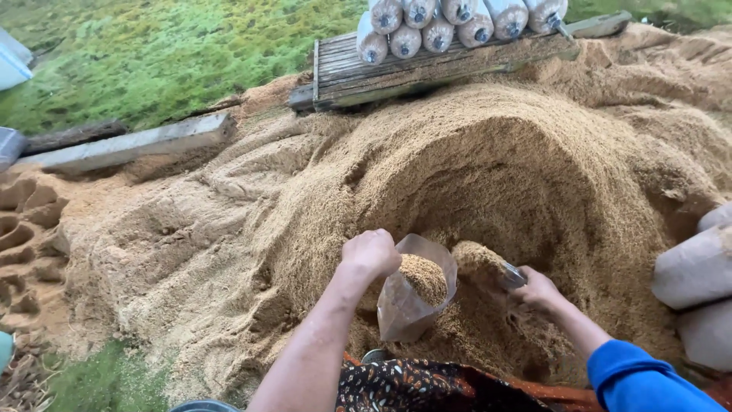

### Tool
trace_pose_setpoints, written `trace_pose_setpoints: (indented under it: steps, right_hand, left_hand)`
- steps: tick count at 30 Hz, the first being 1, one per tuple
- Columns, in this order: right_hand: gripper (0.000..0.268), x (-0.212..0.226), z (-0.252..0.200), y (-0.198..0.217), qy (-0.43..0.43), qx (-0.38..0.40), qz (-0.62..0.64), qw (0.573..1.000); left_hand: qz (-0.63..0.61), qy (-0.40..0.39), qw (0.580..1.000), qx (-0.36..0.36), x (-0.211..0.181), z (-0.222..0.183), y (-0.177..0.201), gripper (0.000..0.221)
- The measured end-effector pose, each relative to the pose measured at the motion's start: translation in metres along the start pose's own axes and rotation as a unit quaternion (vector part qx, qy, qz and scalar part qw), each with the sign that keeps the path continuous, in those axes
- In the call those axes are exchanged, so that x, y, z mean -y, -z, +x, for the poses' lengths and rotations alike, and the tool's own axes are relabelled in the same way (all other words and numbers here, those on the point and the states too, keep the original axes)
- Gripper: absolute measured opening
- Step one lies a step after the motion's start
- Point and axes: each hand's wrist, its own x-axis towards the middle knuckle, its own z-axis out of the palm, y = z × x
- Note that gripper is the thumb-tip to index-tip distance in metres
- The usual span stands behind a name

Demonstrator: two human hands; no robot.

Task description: Filling plastic bags with grain or husks from a large pile using a hand scoop

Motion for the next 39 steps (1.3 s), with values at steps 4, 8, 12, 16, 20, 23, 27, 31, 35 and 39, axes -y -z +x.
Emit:
trace_pose_setpoints:
  steps: [4,8,12,16,20,23,27,31,35,39]
  right_hand:
    - [0.064,0.028,-0.014,0.049,0.017,-0.001,0.14,0.99]
    - [0.06,0.092,-0.073,0.101,0.048,0.035,0.207,0.977]
    - [0.061,0.188,-0.153,0.149,0.008,0.096,0.112,0.989]
    - [0.051,0.227,-0.178,0.154,0.038,0.091,0.007,0.995]
    - [0.052,0.25,-0.187,0.124,0.178,-0.036,-0.293,0.939]
    - [0.034,0.262,-0.201,0.081,0.308,-0.242,-0.437,0.81]
    - [0.035,0.266,-0.204,0.059,0.456,-0.441,-0.464,0.619]
    - [0.043,0.238,-0.171,0.086,0.494,-0.453,-0.413,0.617]
    - [0.066,0.167,-0.12,0.108,0.43,-0.465,-0.39,0.669]
    - [0.078,0.088,-0.06,0.101,0.257,-0.362,-0.416,0.794]
  left_hand:
    - [-0.008,-0.005,1.0,-0.012,0.0,-0.003,0.001,0.049]
    - [-0.006,-0.008,1.0,-0.019,-0.004,-0.012,0.006,0.049]
    - [0.051,-0.011,0.998,-0.037,-0.015,-0.025,0.015,0.03]
    - [0.043,-0.007,0.998,-0.044,-0.019,-0.024,0.014,0.029]
    - [0.038,-0.016,0.998,-0.051,-0.017,-0.015,0.009,0.035]
    - [0.03,-0.017,0.998,-0.048,-0.015,-0.013,0.008,0.042]
    - [0.019,-0.006,0.998,-0.057,-0.014,-0.027,0.015,0.049]
    - [0.009,-0.01,0.998,-0.062,0.0,0.002,-0.001,0.05]
    - [0.009,0.001,0.998,-0.063,0.0,-0.016,0.005,0.047]
    - [0.008,-0.004,0.998,-0.065,0.0,-0.008,0.003,0.046]
